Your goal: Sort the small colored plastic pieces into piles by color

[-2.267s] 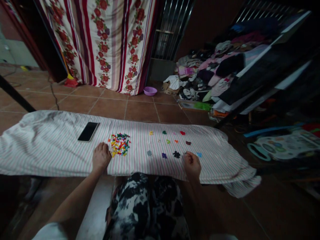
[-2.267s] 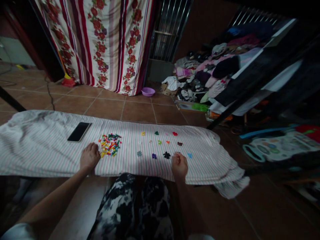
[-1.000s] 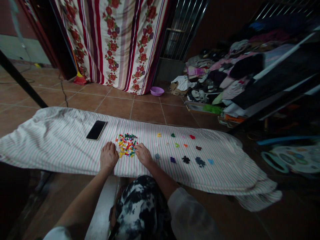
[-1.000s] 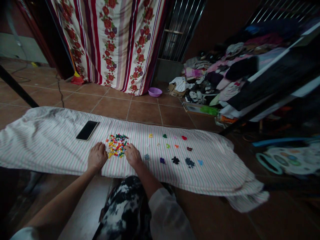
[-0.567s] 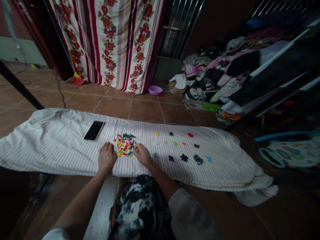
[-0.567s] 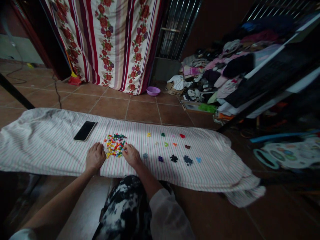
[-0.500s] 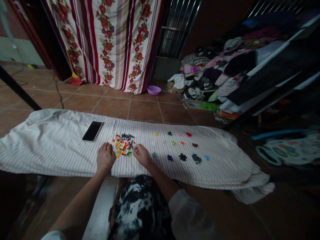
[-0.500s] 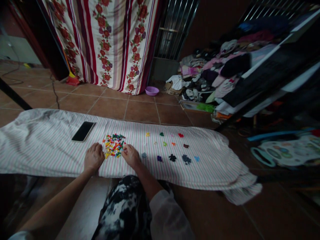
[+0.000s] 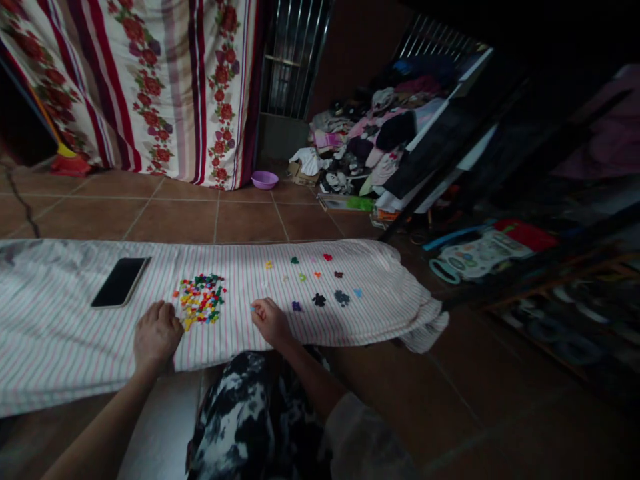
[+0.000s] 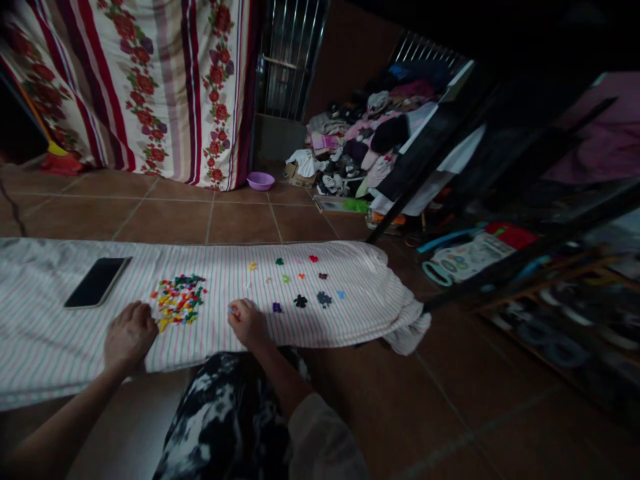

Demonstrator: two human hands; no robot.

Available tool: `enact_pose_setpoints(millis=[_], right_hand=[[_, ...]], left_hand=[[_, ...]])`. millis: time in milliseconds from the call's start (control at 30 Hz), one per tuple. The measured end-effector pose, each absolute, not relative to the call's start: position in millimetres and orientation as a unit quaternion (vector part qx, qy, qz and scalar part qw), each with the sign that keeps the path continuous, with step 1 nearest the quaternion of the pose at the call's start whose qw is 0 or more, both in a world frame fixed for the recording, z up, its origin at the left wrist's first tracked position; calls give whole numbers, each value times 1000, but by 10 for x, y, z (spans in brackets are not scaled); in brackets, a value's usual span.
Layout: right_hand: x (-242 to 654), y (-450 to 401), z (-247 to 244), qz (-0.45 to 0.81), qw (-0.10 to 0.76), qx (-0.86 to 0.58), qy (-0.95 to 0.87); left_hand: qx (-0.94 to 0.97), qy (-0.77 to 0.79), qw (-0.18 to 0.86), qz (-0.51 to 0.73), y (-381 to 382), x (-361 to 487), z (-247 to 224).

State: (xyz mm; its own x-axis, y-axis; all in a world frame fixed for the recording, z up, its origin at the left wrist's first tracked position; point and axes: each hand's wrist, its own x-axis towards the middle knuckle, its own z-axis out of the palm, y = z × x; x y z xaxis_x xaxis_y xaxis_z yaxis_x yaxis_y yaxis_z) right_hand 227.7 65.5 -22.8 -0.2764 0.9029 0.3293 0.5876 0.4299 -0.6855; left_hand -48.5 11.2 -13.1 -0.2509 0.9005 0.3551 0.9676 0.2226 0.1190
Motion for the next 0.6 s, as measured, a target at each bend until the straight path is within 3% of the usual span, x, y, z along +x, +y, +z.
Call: enact_pose_setpoints(millis=[400, 600], right_hand=[[3927, 714, -281, 90, 474, -621, -618], [4820, 849, -324, 17, 393, -755, -524]], left_hand=[[-617, -768, 89, -144, 96, -481, -76], [-621, -764, 86, -151, 96, -479, -98]])
